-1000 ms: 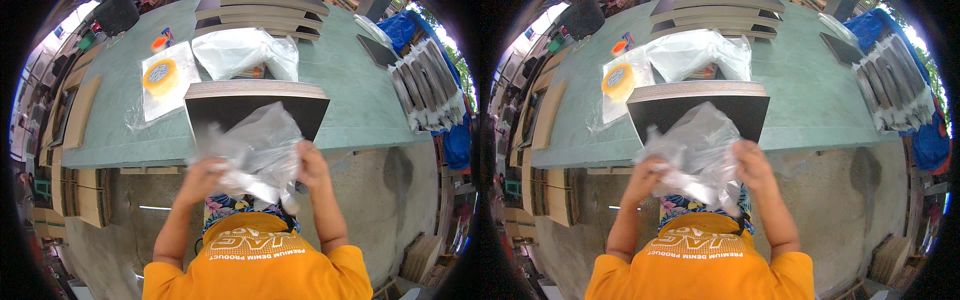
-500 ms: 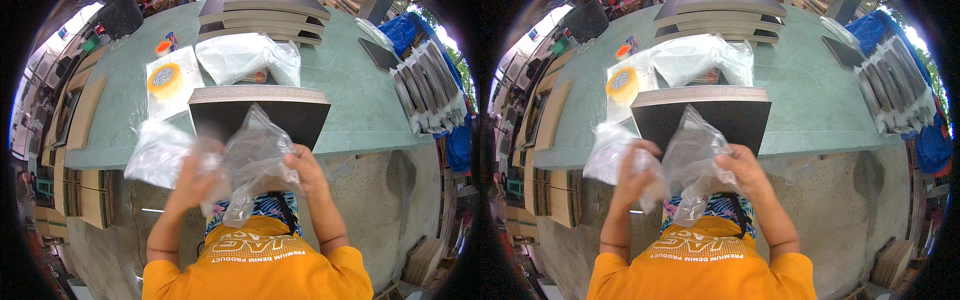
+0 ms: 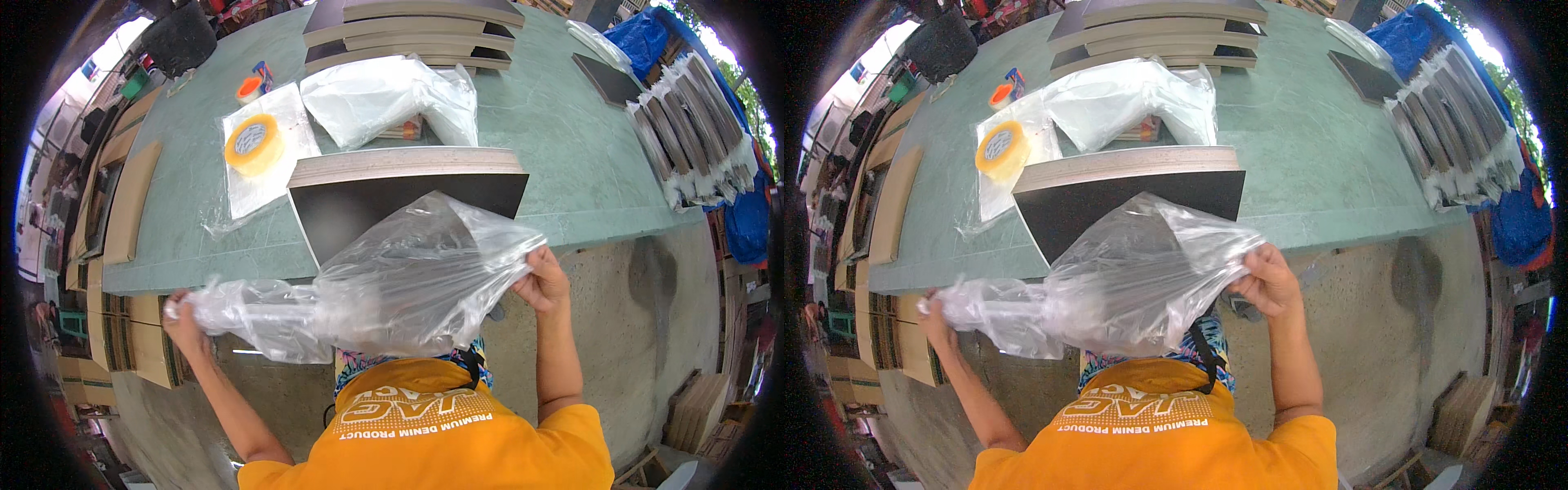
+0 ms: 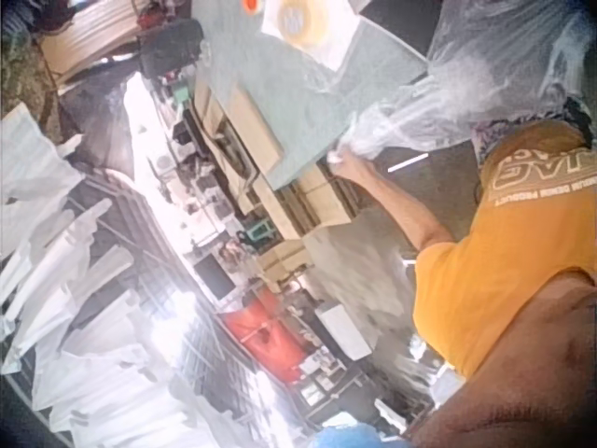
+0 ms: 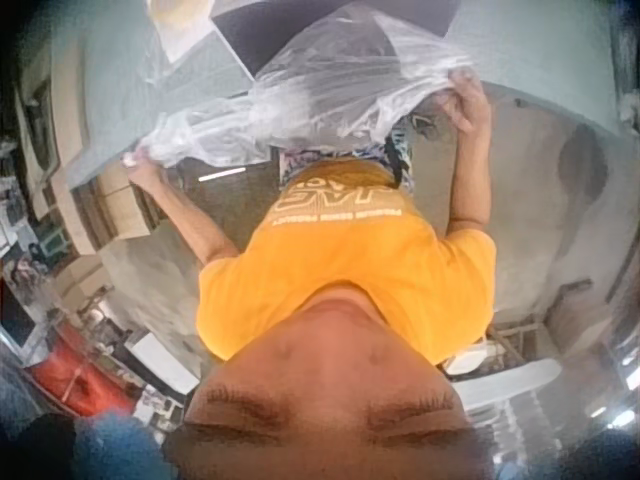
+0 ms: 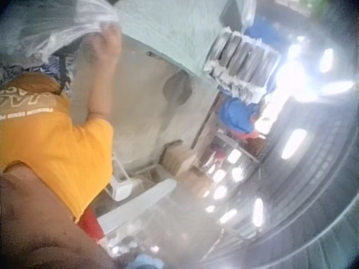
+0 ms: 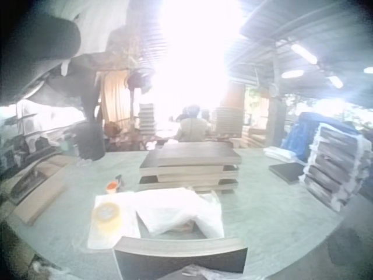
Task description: The person wraps individual black panels in plastic bags, adds a white protective sheet, and stacks them.
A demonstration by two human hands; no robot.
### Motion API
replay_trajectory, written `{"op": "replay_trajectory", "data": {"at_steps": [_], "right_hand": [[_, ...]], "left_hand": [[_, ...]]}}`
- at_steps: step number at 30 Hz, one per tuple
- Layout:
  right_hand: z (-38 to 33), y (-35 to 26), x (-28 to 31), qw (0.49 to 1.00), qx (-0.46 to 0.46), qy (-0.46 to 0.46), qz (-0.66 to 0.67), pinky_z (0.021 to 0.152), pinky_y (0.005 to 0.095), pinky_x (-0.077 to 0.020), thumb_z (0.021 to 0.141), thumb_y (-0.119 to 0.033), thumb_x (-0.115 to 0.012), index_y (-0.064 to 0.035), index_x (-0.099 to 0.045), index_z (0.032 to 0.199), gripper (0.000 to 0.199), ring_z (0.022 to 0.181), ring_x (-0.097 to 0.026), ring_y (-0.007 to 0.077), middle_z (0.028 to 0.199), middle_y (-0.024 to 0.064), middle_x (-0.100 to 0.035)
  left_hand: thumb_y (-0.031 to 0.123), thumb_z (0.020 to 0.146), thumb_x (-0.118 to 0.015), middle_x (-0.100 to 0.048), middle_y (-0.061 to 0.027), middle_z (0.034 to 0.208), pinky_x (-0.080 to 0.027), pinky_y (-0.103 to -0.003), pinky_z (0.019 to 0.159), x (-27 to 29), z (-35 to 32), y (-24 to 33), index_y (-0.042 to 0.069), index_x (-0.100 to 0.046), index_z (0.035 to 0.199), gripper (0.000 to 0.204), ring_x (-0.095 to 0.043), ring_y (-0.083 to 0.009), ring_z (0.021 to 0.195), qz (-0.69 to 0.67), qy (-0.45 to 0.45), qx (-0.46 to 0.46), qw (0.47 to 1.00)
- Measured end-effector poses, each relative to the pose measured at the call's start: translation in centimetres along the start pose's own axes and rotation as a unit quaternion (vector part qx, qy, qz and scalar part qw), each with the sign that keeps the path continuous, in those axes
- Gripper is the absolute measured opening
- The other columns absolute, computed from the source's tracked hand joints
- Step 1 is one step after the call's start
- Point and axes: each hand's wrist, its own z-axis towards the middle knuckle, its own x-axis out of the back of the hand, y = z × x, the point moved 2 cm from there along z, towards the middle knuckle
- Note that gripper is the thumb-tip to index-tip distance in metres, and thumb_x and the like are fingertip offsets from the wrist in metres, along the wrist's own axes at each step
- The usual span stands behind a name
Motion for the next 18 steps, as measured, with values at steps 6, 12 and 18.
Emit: {"op": "replay_trajectory", "data": {"at_steps": [6, 12, 18], "right_hand": [[3.0, 3.8, -5.8, 0.991, -0.054, -0.064, -0.106, 0.054, 0.0209, -0.0453, 0.073, -0.020, -0.066, -0.0003, -0.058, 0.087, 0.026, 0.063, -0.057, 0.0101, 0.076, 0.0031, -0.061], [3.8, 5.9, -8.4, 0.996, -0.052, -0.077, 0.018, 0.043, 0.0185, -0.0359, 0.065, -0.039, -0.070, -0.0088, -0.052, 0.064, 0.036, 0.046, -0.045, 0.0057, 0.054, -0.0024, -0.050], [2.1, 3.3, -5.2, 0.998, -0.011, -0.043, 0.054, 0.043, 0.0206, -0.0371, 0.073, -0.041, -0.062, -0.0092, -0.049, 0.063, 0.035, 0.049, -0.046, 0.0072, 0.054, -0.0014, -0.048]], "left_hand": [[0.013, 0.069, -0.060, -0.055, -0.0075, 0.082, -0.044, -0.025, 0.059, -15.4, -9.2, 7.7, 0.003, -0.053, 0.085, 0.020, -0.051, -0.0120, 0.068, 0.078, -0.200, -0.004, 0.977], [0.019, 0.070, -0.066, -0.058, -0.0029, 0.069, -0.044, -0.025, 0.059, -23.4, -15.7, 10.2, 0.004, -0.059, 0.077, 0.017, -0.053, -0.0101, 0.062, 0.066, -0.587, -0.033, 0.806], [0.014, 0.075, -0.060, -0.059, -0.0061, 0.077, -0.045, -0.027, 0.063, -13.7, -3.2, 5.6, 0.004, -0.057, 0.090, 0.018, -0.055, -0.0139, 0.070, 0.267, -0.290, 0.052, 0.917]]}}
